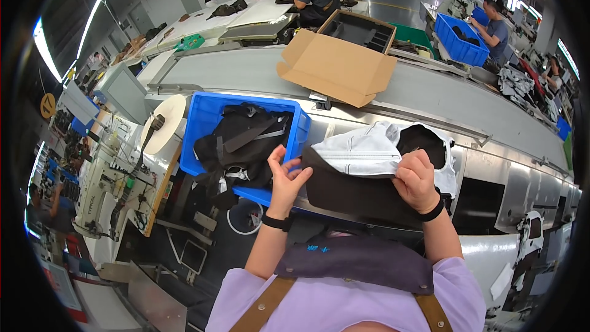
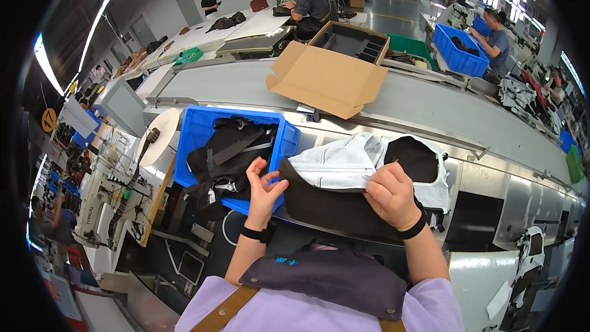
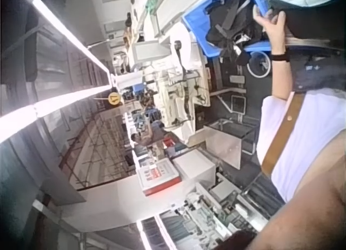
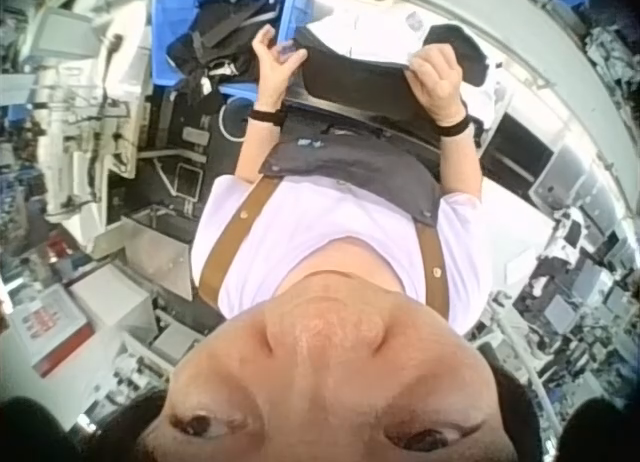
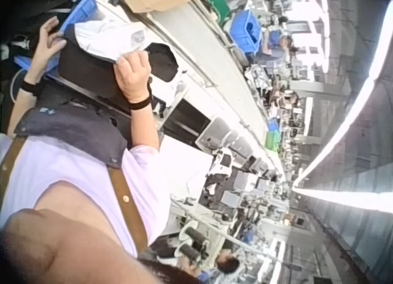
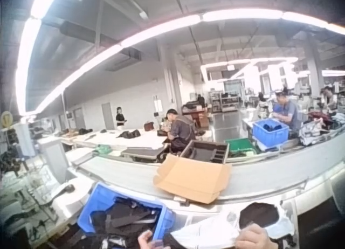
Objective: Picking up, inspecting, and matching leather components for bag assembly in a factory.
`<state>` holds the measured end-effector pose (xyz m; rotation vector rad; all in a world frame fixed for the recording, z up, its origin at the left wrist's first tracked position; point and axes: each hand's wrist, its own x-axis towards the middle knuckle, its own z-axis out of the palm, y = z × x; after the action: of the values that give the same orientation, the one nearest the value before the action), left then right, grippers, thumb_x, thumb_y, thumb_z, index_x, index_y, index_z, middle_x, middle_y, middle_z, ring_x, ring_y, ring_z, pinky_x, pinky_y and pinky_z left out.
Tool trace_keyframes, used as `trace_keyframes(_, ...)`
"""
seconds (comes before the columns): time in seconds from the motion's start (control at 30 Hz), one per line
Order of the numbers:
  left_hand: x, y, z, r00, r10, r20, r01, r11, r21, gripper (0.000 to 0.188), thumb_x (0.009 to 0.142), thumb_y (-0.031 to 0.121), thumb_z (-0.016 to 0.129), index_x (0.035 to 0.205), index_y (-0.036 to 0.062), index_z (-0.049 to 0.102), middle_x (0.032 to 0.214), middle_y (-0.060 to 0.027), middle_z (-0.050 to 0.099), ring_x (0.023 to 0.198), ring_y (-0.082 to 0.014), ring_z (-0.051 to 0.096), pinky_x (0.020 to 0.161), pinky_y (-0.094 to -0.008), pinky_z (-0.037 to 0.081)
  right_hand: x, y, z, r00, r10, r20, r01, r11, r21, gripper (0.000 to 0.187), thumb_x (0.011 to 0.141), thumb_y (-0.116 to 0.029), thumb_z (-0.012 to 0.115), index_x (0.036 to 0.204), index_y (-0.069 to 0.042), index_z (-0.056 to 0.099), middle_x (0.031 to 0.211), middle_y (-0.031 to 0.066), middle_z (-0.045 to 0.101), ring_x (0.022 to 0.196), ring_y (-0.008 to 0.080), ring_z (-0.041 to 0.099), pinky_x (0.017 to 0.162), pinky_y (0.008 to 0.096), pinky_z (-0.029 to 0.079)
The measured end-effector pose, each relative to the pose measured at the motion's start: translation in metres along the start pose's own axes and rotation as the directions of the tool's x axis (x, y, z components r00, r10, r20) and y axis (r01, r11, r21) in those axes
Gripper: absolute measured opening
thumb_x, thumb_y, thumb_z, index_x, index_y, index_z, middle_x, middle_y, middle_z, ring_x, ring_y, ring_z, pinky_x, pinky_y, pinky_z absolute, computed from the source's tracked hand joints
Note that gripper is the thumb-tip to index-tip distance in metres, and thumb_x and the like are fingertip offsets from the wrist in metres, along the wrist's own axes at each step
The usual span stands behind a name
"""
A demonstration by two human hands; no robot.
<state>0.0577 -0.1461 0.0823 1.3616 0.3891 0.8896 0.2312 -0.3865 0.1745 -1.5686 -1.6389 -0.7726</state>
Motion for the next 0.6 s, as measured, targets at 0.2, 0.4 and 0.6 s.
trace_keyframes(0.2, 0.022, 0.039, -0.030, 0.813, 0.135, 0.567, -0.455, 0.754, 0.474, 0.027, 0.082, 0.007, 0.067, 0.109, 0.0055, 0.064, 0.131, -0.0135, 0.055, 0.125, -0.0242, 0.048, 0.104, -0.0375, 0.038, 0.012, 0.000, -0.010, 0.997, 0.077, 0.006, -0.077, 0.997, -0.014, 0.033, 0.057, 0.001, 0.075, 0.079, -0.007, 0.052, 0.079, 0.0061, 0.058, 0.074, 0.0275, 0.056, 0.061, 0.0351, 0.047)
trace_keyframes(0.4, 0.014, 0.040, -0.036, 0.732, -0.113, 0.672, 0.182, 0.983, -0.033, 0.029, 0.082, 0.001, 0.072, 0.106, 0.0045, 0.056, 0.106, -0.0053, 0.059, 0.100, -0.0127, 0.058, 0.089, -0.0278, 0.047, -0.018, 0.021, 0.008, 0.902, 0.430, 0.032, -0.430, 0.893, 0.134, 0.026, 0.070, 0.000, 0.075, 0.076, -0.001, 0.049, 0.070, 0.0094, 0.051, 0.063, 0.0269, 0.051, 0.057, 0.0342, 0.041)
trace_keyframes(0.6, 0.025, 0.029, -0.031, 0.425, -0.376, 0.824, 0.572, 0.817, 0.078, 0.036, 0.075, -0.002, 0.079, 0.095, 0.0089, 0.050, 0.092, 0.0035, 0.054, 0.089, -0.0064, 0.054, 0.080, -0.0223, 0.046, -0.032, 0.022, 0.017, 0.796, 0.592, 0.124, -0.603, 0.760, 0.241, 0.028, 0.075, -0.002, 0.075, 0.075, -0.002, 0.047, 0.067, 0.0061, 0.046, 0.060, 0.0180, 0.045, 0.056, 0.0300, 0.039)
